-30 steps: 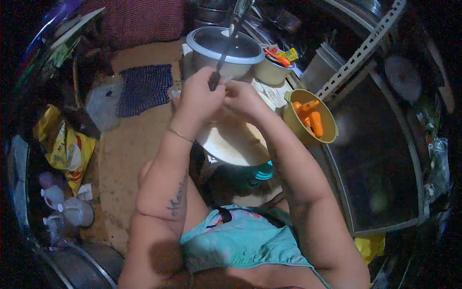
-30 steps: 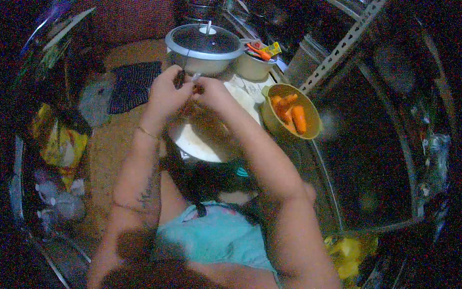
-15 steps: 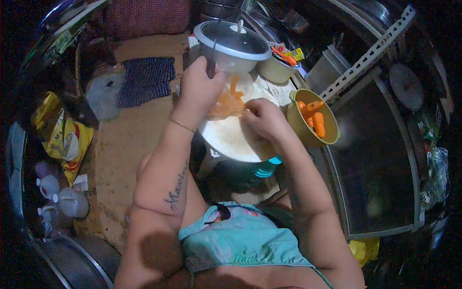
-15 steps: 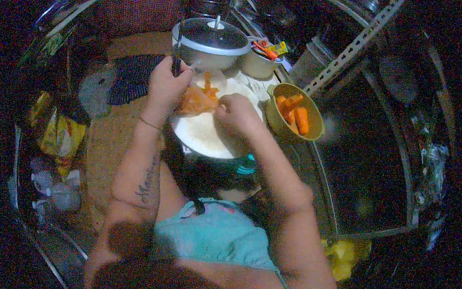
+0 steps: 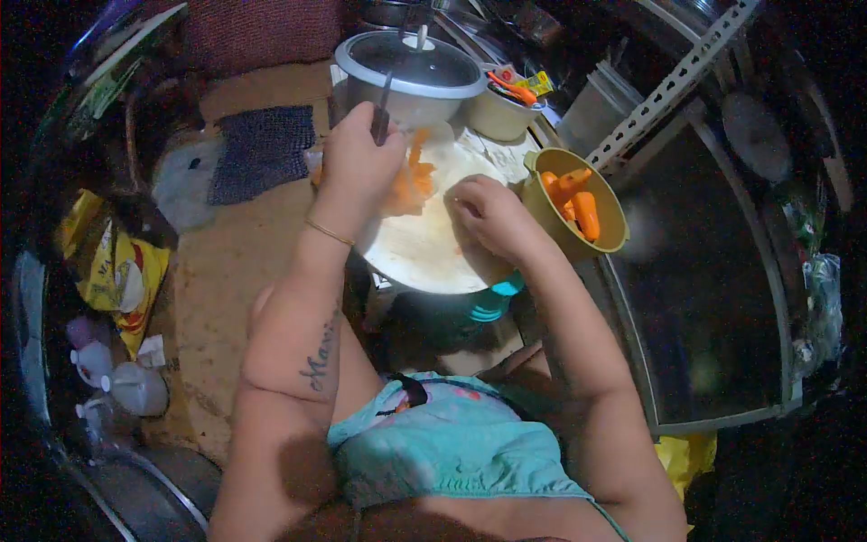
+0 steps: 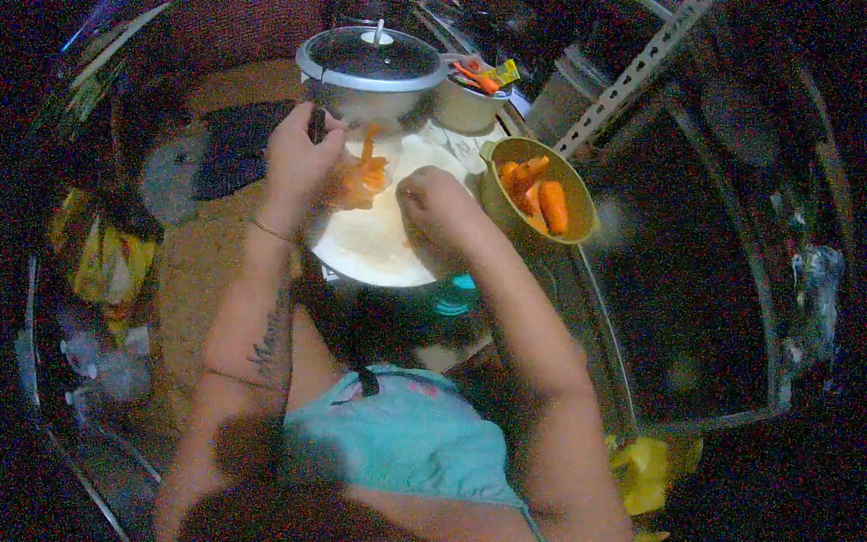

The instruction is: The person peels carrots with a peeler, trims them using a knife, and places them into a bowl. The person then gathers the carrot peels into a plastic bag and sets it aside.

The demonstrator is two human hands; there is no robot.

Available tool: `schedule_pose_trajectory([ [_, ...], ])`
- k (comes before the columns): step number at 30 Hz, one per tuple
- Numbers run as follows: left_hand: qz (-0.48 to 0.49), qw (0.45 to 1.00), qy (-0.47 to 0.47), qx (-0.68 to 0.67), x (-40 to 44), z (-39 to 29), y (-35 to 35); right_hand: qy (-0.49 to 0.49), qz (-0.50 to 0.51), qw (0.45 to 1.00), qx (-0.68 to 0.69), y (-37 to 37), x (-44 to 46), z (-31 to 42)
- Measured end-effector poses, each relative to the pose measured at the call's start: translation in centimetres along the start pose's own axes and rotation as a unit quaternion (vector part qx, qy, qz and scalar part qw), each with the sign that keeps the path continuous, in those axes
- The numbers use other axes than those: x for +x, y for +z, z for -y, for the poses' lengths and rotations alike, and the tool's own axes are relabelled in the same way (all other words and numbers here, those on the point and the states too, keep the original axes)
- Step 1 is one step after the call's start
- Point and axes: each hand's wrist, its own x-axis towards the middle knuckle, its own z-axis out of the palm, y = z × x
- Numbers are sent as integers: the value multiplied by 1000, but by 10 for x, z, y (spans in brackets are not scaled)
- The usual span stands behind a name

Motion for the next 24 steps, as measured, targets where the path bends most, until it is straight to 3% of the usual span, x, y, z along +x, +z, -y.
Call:
schedule_pose_trajectory([
  [4, 15, 1000, 7, -14, 3, 4, 4, 22, 70, 994, -76, -2, -6, 18],
  [7, 10, 1000, 9, -25, 2, 5, 5, -8, 123, 992, -43, -16, -25, 37],
  [16, 28, 1000, -8, -10, 1, -1, 1, -23, 3, 999, -22, -1, -36, 34],
  [19, 17, 1000, 12, -7, 0, 2, -2, 48, 49, 996, -63, 1, -23, 34],
  [22, 12, 999, 13, -28, -1, 6, -1, 112, 30, 993, -34, -1, -1, 27],
  [24, 15, 999, 6, -36, 1, 6, -4, 133, -42, 990, -12, -12, 23, 26],
])
